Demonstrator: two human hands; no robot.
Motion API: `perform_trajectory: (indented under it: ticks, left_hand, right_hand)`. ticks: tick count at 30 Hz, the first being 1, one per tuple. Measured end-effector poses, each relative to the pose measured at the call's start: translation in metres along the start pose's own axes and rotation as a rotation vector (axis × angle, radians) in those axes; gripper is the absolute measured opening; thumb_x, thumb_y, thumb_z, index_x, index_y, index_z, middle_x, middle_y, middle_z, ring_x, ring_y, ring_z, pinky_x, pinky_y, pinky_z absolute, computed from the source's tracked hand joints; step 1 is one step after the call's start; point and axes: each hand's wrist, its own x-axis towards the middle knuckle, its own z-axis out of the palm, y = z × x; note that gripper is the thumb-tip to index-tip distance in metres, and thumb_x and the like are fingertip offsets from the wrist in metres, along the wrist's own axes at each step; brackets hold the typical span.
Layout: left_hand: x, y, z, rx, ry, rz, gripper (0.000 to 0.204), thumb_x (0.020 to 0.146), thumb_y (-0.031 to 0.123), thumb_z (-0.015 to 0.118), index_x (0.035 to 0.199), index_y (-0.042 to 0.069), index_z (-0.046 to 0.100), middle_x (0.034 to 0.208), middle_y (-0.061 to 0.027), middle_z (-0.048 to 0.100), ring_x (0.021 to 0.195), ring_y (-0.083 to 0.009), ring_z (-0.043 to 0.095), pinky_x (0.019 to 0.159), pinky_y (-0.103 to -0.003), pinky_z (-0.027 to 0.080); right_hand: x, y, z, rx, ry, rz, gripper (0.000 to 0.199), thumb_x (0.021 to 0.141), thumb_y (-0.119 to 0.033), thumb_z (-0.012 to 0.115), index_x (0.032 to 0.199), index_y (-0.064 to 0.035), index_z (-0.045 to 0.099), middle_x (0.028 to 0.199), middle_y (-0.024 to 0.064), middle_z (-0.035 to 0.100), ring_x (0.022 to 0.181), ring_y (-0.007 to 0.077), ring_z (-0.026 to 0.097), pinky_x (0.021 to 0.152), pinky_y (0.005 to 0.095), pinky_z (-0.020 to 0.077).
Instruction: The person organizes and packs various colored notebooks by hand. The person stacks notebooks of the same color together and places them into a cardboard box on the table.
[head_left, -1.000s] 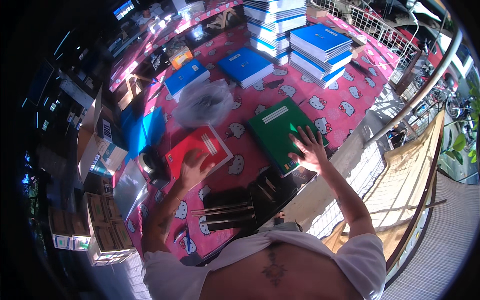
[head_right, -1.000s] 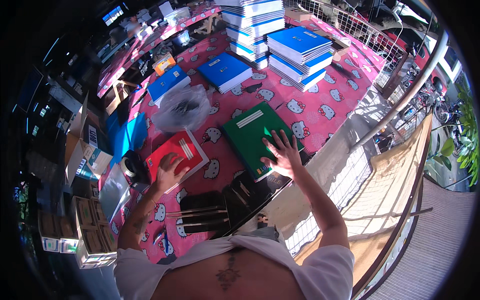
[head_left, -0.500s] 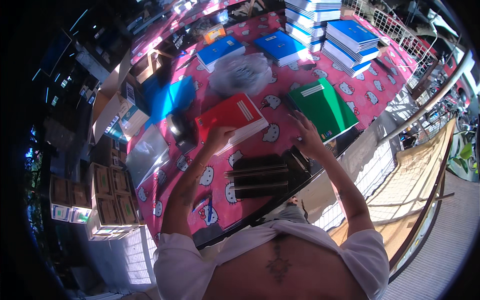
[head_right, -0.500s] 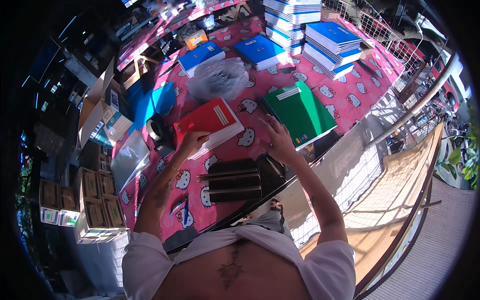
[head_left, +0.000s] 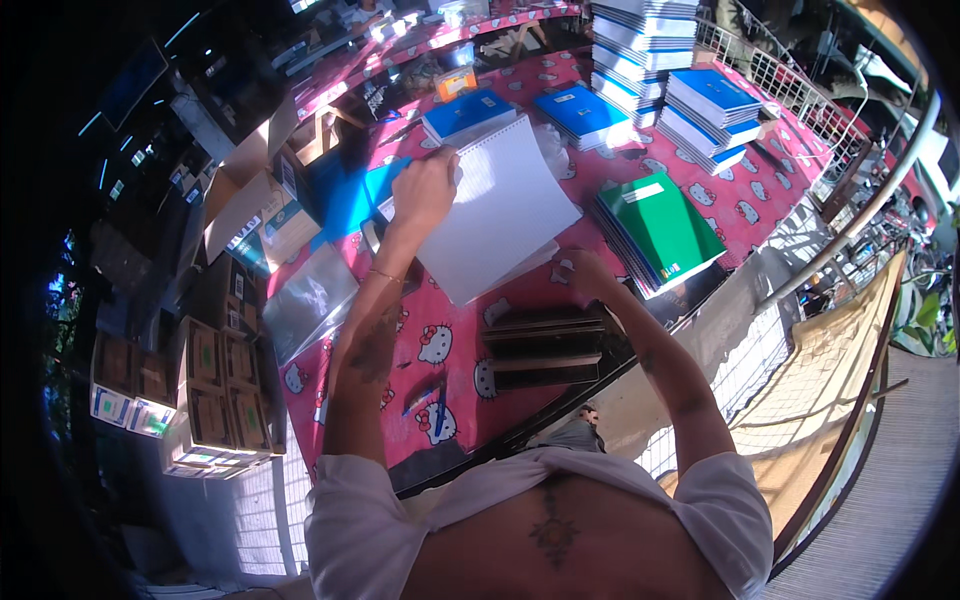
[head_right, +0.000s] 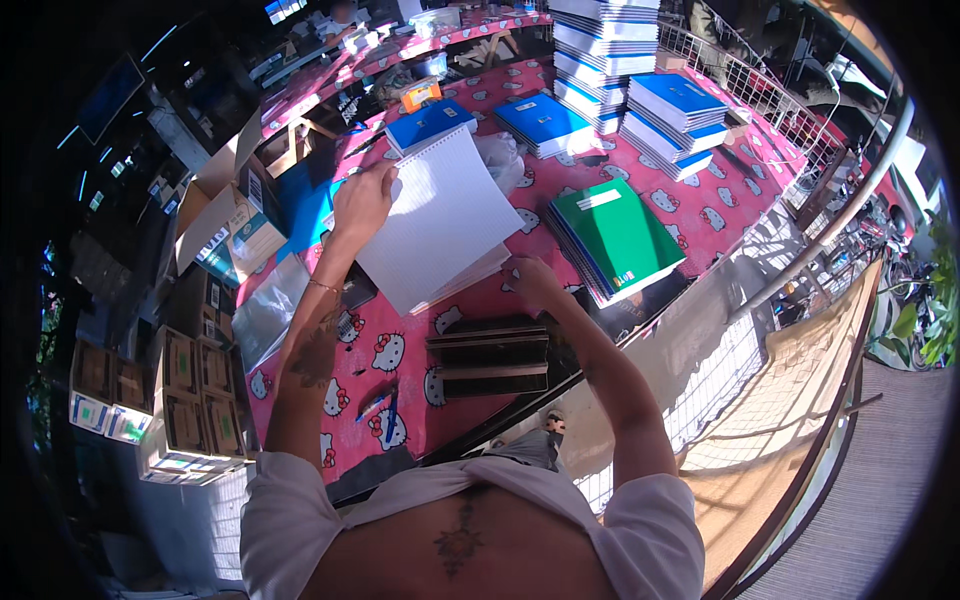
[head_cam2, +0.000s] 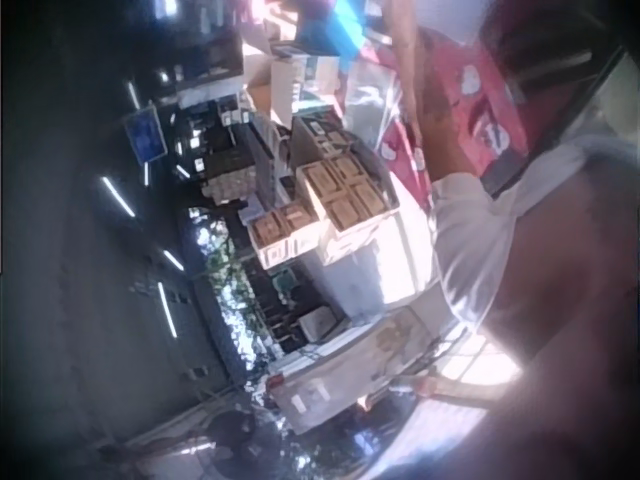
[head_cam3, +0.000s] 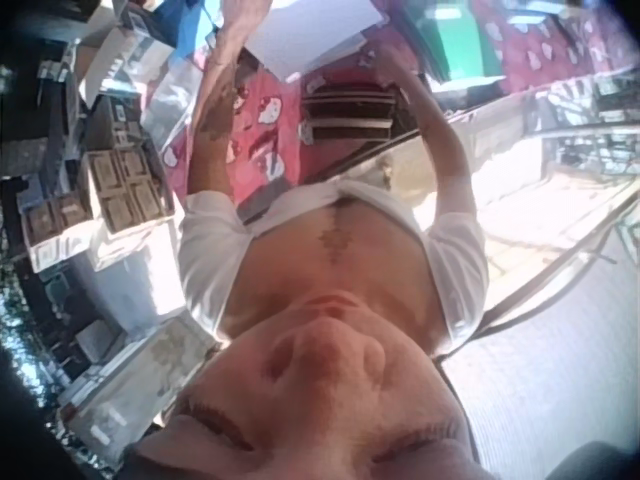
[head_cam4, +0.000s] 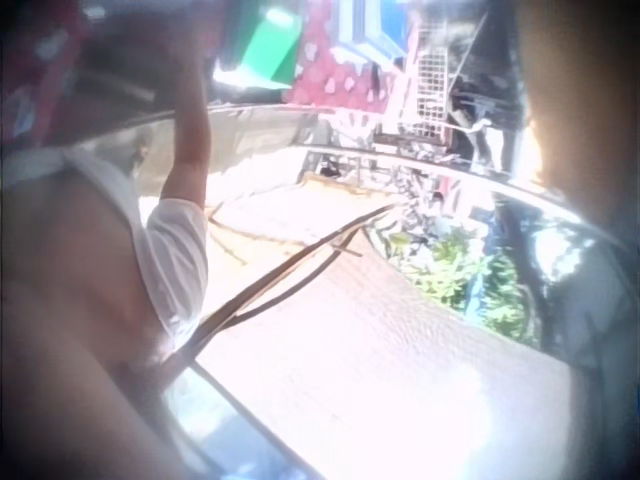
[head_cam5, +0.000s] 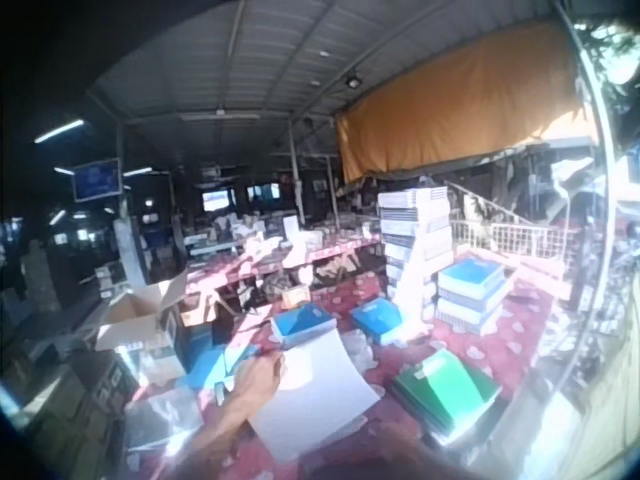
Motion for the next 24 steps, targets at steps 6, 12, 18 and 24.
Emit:
perform_trajectory:
  ticks: [6, 12, 18, 24]
  left_hand:
    - [-0.050, 0.031, 0.036, 0.237, 0.450, 0.450, 0.033, 0.078, 0.009, 0.060, 0.111, 0.004, 0.062, 0.093, -0.0085, 0.063, 0.081, -0.0238, 0.064, 0.072, -0.034, 0.053]
    - [-0.124, -0.035, 0.175, -0.170, -0.126, 0.130, 0.024, 0.088, 0.015, 0.058, 0.111, 0.010, 0.063, 0.090, -0.0133, 0.065, 0.085, -0.0360, 0.066, 0.075, -0.046, 0.054]
    - [-0.113, -0.036, 0.181, -0.355, -0.155, 0.023, 0.019, 0.096, 0.021, 0.055, 0.108, 0.012, 0.065, 0.099, -0.0144, 0.069, 0.090, -0.0400, 0.066, 0.079, -0.050, 0.052]
    - [-0.110, -0.031, 0.177, -0.337, -0.187, 0.009, 0.020, 0.096, 0.024, 0.057, 0.108, 0.011, 0.066, 0.102, -0.0123, 0.070, 0.092, -0.0377, 0.067, 0.079, -0.049, 0.052]
  right_hand:
    - [0.035, 0.014, 0.035, -0.351, 0.276, -0.367, 0.044, 0.084, -0.018, 0.067, 0.128, -0.0107, 0.063, 0.138, 0.0163, 0.057, 0.118, 0.0364, 0.060, 0.100, 0.0455, 0.0489]
    - [0.061, -0.006, 0.033, -0.459, -0.137, -0.221, 0.030, 0.084, -0.017, 0.064, 0.114, -0.0130, 0.067, 0.113, 0.0103, 0.070, 0.104, 0.0325, 0.067, 0.092, 0.0437, 0.0534]
    - [0.069, -0.004, 0.006, -0.401, -0.124, -0.297, 0.021, 0.087, -0.023, 0.064, 0.106, -0.0214, 0.071, 0.099, 0.0097, 0.072, 0.090, 0.0330, 0.070, 0.083, 0.0458, 0.0555]
    - [0.073, -0.011, -0.009, -0.393, -0.201, -0.231, 0.020, 0.085, -0.023, 0.067, 0.103, -0.0246, 0.075, 0.093, 0.0104, 0.073, 0.086, 0.0320, 0.071, 0.077, 0.0444, 0.0557]
